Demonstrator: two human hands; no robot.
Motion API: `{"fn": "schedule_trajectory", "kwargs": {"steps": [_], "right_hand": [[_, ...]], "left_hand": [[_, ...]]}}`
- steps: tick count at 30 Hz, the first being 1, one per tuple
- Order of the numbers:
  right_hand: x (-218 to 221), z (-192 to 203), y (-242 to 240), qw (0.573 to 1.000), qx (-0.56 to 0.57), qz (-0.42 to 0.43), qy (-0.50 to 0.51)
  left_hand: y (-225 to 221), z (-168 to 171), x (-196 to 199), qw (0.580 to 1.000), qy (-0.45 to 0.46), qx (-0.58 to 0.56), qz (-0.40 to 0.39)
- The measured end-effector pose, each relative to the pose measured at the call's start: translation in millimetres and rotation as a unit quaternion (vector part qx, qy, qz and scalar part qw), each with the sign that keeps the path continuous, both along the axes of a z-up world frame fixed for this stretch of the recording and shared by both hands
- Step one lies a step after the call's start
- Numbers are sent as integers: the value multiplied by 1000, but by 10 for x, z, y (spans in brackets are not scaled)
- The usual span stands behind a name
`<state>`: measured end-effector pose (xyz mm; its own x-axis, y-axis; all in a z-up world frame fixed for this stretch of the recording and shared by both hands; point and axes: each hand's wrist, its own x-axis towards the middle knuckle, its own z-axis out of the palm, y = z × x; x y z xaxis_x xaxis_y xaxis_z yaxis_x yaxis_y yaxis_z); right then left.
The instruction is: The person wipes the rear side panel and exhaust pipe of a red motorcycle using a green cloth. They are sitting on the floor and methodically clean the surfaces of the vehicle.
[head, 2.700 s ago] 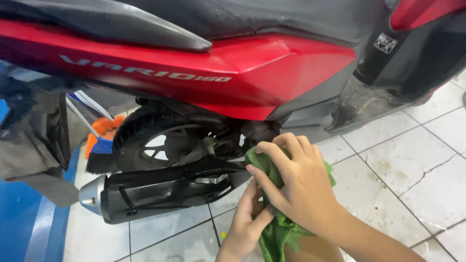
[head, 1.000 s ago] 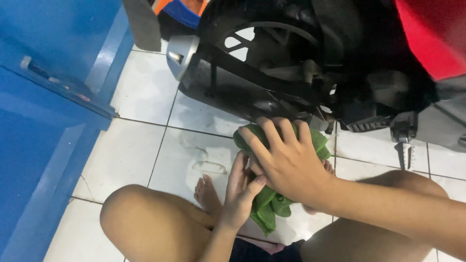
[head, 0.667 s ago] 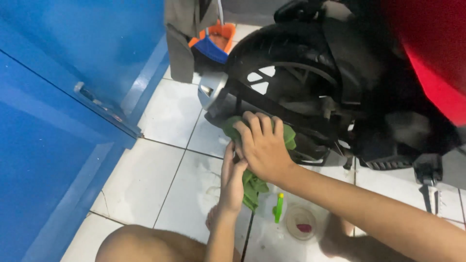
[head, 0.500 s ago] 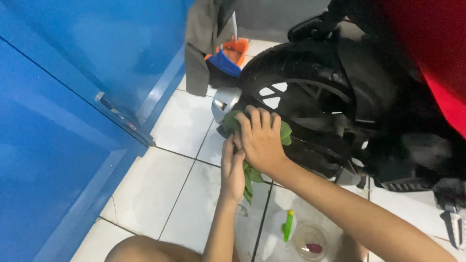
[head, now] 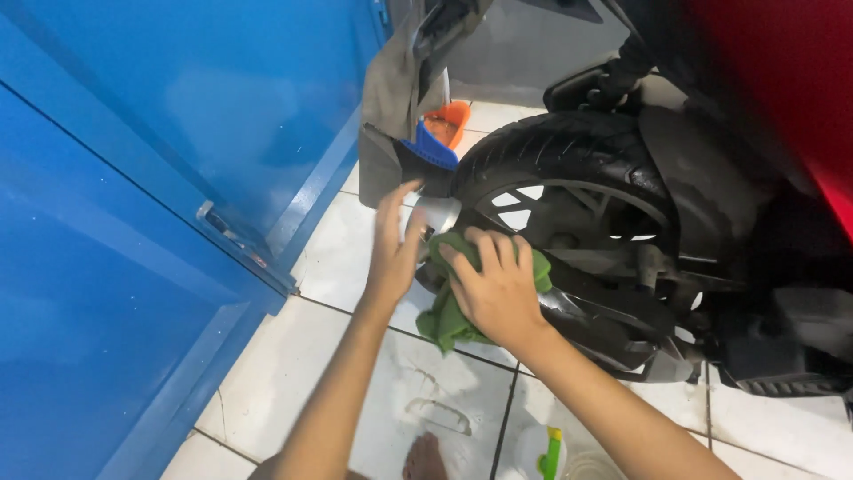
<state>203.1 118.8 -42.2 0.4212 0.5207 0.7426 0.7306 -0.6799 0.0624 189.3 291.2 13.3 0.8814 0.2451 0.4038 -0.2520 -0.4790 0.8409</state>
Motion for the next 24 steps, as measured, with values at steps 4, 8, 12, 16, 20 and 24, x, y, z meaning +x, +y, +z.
{"fn": "schedule_trajectory", "kwargs": {"steps": [4,8,12,16,20,24], "right_hand": [[93,248,228,1000,18,-17,-4],[-13,73,-6,998,29,-35,32],[-141,-292,-192,995,58,-82,14],[-85,133,200,991,68,-115,13],[-173,-13,-2,998,-14,-55,-38],[-64,-158,-358,998,-48,-29,0]], "left_hand": [[64,-255,380,994,31,-68,-82],[89,-278,412,996,9,-62,-69],[3,-209,284,997,-26,-63,-36],[83,-403,301,997,-3,-55,-54],[225,-394,358,994,44,-24,-101],[219,-317,370,989,108,-10,-104]]}}
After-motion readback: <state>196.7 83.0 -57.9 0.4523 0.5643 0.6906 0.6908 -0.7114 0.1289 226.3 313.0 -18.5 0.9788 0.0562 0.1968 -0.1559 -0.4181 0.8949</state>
